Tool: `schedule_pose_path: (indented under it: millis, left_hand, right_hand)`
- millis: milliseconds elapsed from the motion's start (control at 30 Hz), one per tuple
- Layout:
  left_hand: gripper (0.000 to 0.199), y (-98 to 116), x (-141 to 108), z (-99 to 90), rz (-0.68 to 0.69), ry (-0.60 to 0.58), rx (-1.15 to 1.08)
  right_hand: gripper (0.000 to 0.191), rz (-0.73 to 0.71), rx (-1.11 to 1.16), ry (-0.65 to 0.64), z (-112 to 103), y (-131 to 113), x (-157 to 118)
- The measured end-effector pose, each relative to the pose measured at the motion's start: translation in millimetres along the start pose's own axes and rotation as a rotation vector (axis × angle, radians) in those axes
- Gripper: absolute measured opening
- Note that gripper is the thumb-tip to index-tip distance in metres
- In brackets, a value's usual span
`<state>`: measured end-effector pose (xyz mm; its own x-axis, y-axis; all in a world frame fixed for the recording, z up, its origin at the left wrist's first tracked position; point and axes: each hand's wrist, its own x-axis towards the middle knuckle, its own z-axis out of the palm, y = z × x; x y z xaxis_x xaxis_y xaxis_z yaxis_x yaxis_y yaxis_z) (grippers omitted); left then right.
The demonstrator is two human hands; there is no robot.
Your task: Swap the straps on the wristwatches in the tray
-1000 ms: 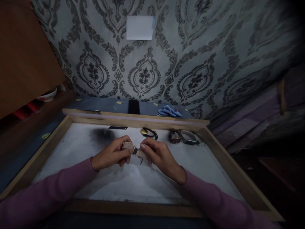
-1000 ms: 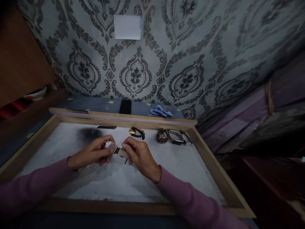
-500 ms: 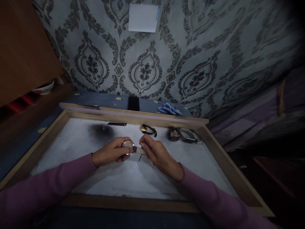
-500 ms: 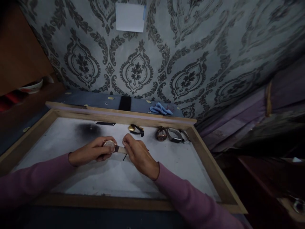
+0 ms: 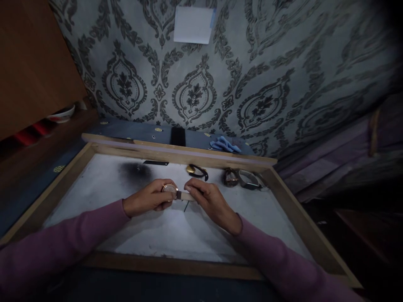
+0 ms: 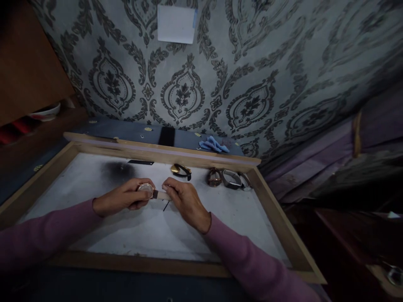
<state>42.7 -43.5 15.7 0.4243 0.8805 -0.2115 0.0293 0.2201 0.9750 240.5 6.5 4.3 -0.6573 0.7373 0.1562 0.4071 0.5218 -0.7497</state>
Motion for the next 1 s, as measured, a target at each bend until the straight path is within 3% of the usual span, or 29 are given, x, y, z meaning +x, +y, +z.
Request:
schedule_pose_path:
  millis: [367, 500, 700, 1000]
  left_hand:
    - [0.011, -4.9, 1.7, -5.9, 0.033, 0.02, 0.043]
    - [0.013, -3.7, 1.3, -6.8, 0.026, 0.032, 0.069]
    - [0.017, -2.6, 0.0, -5.5, 0.035, 0.011, 0.139]
    - [0.018, -5.3, 0.6, -5.1, 0.083, 0.007, 0.165]
  right_hand:
    - [0.011, 0.031, -0.144, -0.034, -1.7, 0.7, -0.9]
    - [0.015, 0.071, -0.059, -0.052, -2.0, 0.6, 0.9]
    - [0.018, 0.18, 0.313, -0.048, 1.5, -1.6, -0.5]
    - [0.017, 0.092, 0.189, -0.088, -0.7, -7.8, -2.5]
